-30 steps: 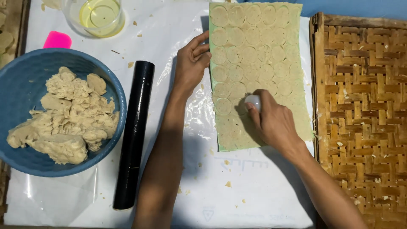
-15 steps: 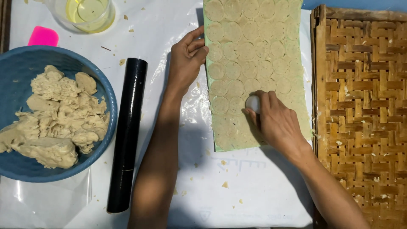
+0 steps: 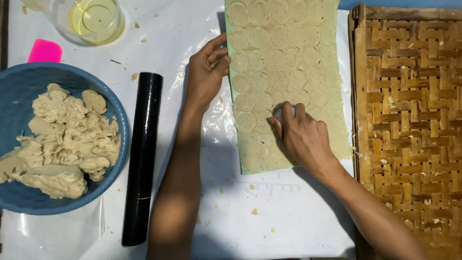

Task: Rolling out dough and cutting it into small circular shapes using a round cap-like tool.

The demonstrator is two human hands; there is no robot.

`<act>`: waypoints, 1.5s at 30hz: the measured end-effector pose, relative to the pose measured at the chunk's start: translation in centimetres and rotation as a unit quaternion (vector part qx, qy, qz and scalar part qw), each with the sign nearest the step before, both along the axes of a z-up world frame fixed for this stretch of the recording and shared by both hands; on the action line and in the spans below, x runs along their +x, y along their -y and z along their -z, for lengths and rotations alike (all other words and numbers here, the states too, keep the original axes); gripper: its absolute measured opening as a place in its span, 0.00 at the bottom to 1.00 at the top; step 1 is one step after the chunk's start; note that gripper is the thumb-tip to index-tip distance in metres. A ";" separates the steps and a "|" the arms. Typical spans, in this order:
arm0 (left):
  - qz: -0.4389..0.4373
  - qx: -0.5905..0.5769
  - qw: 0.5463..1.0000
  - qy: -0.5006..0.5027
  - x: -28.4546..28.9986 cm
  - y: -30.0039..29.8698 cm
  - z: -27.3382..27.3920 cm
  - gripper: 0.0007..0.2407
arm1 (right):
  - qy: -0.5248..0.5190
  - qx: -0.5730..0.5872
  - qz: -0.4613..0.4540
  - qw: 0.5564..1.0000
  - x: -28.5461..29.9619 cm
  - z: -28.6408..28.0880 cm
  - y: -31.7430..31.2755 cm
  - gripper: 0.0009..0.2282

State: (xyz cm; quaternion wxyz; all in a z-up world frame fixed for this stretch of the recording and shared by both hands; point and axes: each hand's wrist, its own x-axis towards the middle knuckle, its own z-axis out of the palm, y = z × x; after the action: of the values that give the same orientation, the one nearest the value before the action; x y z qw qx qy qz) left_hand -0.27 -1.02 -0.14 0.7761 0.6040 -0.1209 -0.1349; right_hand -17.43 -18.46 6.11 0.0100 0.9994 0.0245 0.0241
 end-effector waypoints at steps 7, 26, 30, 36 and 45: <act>-0.034 -0.009 0.999 -0.032 -0.1 0.6 -1.1 0.17 | -0.065 0.140 0.014 0.988 -1.5 -0.4 3.3 0.22; -0.104 0.052 0.993 -0.032 -0.5 0.8 -1.1 0.14 | -0.155 0.012 0.101 0.983 -1.0 -0.9 3.8 0.23; -0.106 0.043 0.993 -0.020 -0.3 0.9 -0.8 0.14 | 0.008 -0.066 0.049 0.997 -1.4 1.1 3.6 0.18; -0.103 0.043 0.994 -0.020 -0.4 0.8 -0.9 0.14 | -0.120 -0.037 0.043 0.991 -0.7 -0.3 4.3 0.19; -0.123 0.018 0.992 -0.022 -0.2 0.9 -0.3 0.12 | -0.080 0.120 0.163 0.976 -2.2 -2.0 6.1 0.19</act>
State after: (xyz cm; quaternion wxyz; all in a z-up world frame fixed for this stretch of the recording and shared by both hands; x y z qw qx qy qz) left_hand -0.50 -1.92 0.19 0.7780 0.6255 -0.0265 -0.0537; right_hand -19.62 -24.57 8.07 -0.1082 0.9826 -0.1409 -0.0551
